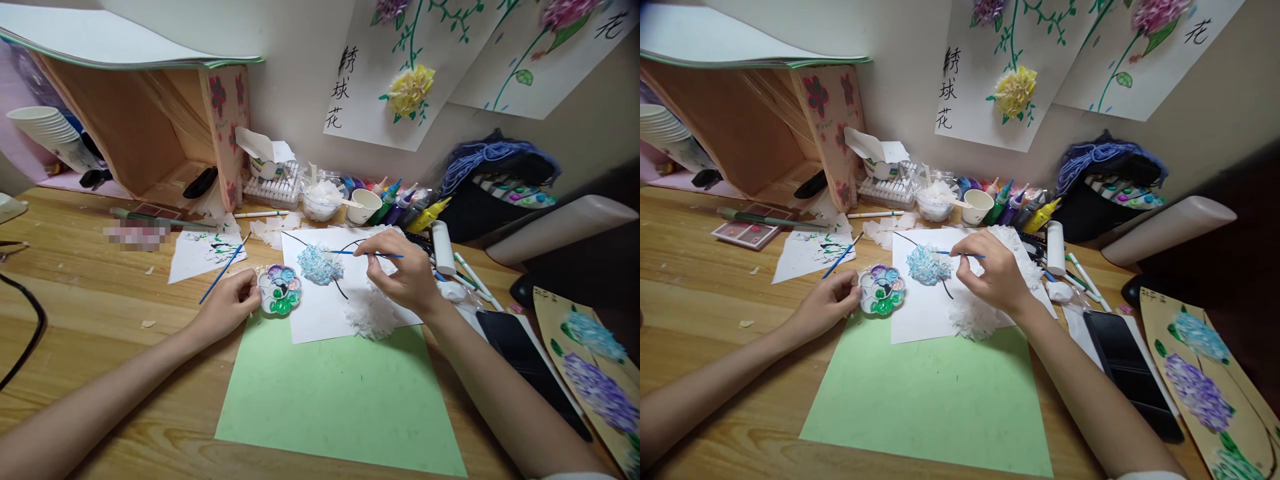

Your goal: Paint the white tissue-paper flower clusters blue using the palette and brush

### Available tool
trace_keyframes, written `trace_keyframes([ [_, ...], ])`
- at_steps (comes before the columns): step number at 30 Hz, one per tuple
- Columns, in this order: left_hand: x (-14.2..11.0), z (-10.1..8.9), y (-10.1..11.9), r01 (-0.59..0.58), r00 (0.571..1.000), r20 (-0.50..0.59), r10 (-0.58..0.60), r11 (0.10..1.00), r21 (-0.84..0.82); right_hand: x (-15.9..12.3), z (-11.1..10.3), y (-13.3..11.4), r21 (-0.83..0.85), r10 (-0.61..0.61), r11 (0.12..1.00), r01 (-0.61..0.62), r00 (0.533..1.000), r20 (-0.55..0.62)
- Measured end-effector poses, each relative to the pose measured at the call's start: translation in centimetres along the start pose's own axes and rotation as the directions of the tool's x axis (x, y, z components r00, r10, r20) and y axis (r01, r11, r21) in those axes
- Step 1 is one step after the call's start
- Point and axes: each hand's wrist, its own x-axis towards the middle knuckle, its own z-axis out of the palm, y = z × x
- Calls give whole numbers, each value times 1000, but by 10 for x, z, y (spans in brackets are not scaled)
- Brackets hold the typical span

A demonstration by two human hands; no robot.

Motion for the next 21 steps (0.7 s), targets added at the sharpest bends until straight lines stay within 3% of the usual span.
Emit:
trace_keyframes([
  [21,-1,1,-2,-11,1000,-8,11,1000,2,1,-2,0,22,-16,1000,16,1000,-25],
])
